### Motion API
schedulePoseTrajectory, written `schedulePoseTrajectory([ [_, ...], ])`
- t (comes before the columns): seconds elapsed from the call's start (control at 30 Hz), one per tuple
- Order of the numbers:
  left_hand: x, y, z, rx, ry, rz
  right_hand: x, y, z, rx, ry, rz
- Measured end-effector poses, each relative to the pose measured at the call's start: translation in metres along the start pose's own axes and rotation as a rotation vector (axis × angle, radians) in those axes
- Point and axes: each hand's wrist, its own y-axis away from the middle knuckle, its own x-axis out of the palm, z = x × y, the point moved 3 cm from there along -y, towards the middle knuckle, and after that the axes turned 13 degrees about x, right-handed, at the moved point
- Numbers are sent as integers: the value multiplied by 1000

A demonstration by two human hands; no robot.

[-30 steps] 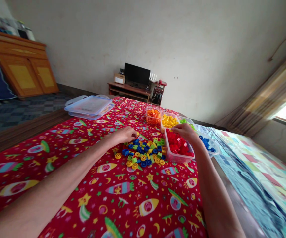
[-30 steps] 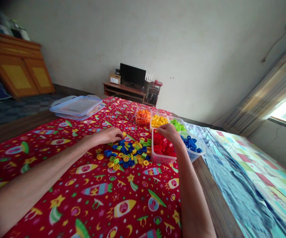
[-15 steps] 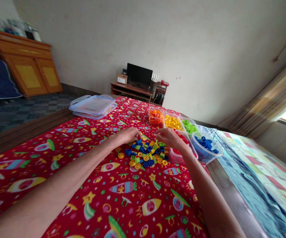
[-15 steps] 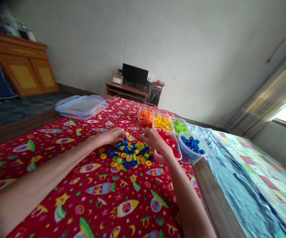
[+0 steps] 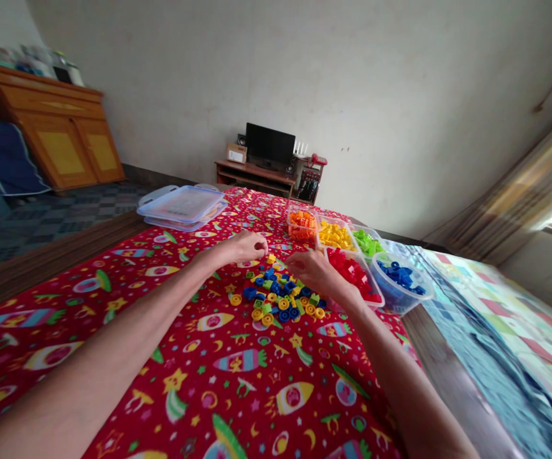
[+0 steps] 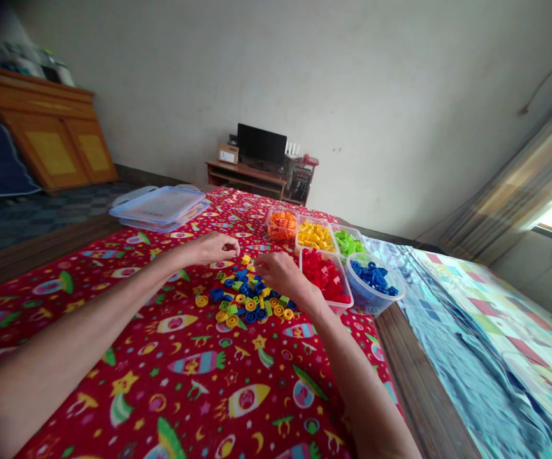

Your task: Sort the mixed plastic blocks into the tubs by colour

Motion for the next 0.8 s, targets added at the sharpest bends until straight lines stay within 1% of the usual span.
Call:
schedulePoseTrajectory([
  [0.13, -3, 1, -3, 25, 16, 12, 29, 7, 26, -66, 101, 112],
  [0.2, -4, 2, -3, 52, 40, 13, 42, 10, 34, -67, 200, 121],
  [0.27, -4, 2, -2, 59, 43, 8, 50, 11, 37, -39, 310, 93],
  [0.37, -4, 1, -1, 25, 20, 18, 52, 12, 35, 17, 413, 63],
  [0.5, -2, 0, -4, 17, -3, 40, 51, 12, 32, 65, 431, 63],
  [0.7, 0, -1, -5, 11, 17, 32, 57, 13, 38, 34, 429, 66],
  [0.8, 5, -1, -2, 9, 102, 41, 60, 13, 40, 20, 443, 55],
])
